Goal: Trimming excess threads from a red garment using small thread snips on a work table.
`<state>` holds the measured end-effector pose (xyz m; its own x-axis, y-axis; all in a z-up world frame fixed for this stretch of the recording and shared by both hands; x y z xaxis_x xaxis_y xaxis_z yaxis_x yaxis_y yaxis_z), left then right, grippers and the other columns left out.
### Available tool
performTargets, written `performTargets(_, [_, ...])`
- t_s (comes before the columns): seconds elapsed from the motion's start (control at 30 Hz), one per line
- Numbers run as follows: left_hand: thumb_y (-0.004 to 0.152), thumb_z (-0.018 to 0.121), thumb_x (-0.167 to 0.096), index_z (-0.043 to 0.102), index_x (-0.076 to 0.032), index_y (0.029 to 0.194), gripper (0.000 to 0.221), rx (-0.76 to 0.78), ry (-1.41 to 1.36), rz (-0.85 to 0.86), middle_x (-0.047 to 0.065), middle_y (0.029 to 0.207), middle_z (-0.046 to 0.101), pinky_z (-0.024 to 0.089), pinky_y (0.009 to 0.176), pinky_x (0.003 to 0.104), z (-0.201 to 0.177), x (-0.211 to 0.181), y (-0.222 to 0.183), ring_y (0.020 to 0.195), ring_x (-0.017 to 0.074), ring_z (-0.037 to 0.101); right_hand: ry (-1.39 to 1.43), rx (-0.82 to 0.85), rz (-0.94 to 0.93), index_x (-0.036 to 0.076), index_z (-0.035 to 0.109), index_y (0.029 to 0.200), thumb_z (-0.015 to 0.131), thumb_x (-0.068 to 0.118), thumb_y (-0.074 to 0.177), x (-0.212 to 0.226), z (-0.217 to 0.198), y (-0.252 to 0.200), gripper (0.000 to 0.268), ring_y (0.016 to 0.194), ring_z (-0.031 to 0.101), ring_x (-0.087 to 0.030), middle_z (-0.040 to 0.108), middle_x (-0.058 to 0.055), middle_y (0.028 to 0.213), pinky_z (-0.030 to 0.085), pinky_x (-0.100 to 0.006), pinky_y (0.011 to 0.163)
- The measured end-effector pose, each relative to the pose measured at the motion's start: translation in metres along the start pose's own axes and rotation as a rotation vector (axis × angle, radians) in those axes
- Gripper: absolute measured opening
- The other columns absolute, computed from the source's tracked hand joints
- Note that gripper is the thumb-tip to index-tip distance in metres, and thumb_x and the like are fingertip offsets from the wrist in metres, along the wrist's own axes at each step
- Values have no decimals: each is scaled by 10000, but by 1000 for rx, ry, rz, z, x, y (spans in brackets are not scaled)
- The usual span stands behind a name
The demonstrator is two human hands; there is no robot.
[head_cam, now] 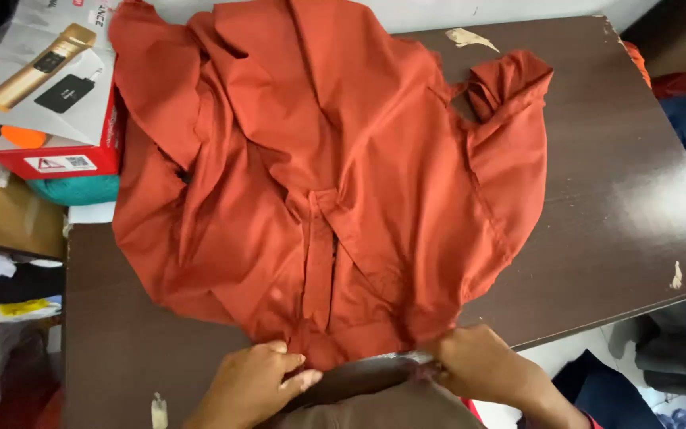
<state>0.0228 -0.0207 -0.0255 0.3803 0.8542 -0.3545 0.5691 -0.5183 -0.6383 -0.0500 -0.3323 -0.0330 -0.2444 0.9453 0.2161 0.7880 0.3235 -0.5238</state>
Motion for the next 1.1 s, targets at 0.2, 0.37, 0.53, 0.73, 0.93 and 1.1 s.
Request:
performTargets(0.2, [987, 597, -248, 751, -152, 1050, 192, -790, 326, 704, 6, 1139, 745, 479, 756, 439, -24, -45, 7, 892, 270, 606, 458, -455, 35, 230, 771, 982, 673, 278, 935, -4, -83, 34, 120, 683, 692, -87, 792, 105, 858, 545, -304, 673])
performTargets(0.37, [902, 713, -270, 609, -32, 1305, 480, -624, 89, 791, 163, 1342, 576, 358, 1095, 482, 38, -83, 64, 1253, 326, 517, 290, -480, 130, 150, 604, 861, 587, 512, 954, 12, -121, 141, 373, 754, 667, -341, 699, -58, 788, 513, -469, 681])
performTargets(0.53, [877, 707, -346, 425, -3, 1519, 781, -502, 110, 759, 191, 1624, 374, 184, 1225, 525, 61, -87, 77, 1504, 326, 324, -142, -362, 122, 63, 610, 1021, 614, 292, 895, 22, -104, 212, 262, 710, 719, -402, 727, -112, 823, 548, -533, 566])
performTargets(0.73, [854, 659, -278, 426, -16, 1532, 764, -521, 14, 772, 168, 1612, 411, 210, 1214, 518, 69, -91, 72, 1496, 337, 342, -51, -860, 189, 110, 587, 781, 521, 697, 988, 0, -144, 243, 625, 554, 627, -366, 626, -105, 632, 474, -511, 465])
performTargets(0.93, [840, 677, -377, 582, -113, 1440, 663, -587, 108, 787, 100, 1501, 565, 224, 1200, 584, 77, -89, 74, 1475, 331, 397, 289, -880, 403, 127, 438, 982, 617, 333, 902, -26, -167, 295, 284, 795, 654, -514, 701, -172, 842, 482, -633, 641])
performTargets(1.1, [835, 705, -328, 596, -199, 1397, 587, -303, 6, 767, 92, 1565, 429, 96, 1146, 744, 70, -70, 65, 1515, 438, 214, 499, -483, 303, 146, 683, 1004, 644, 457, 846, -40, -159, 275, 351, 955, 695, -372, 728, -118, 941, 500, -445, 813])
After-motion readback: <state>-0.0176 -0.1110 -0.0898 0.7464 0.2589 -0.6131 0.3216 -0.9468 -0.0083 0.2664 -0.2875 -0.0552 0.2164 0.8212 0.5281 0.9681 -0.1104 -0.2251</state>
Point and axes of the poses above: each hand's wrist, its own y-axis towards the middle knuckle, its own z-axis out of the palm, x = y × z, the point moved 4 cm from there along y, towards the middle knuckle
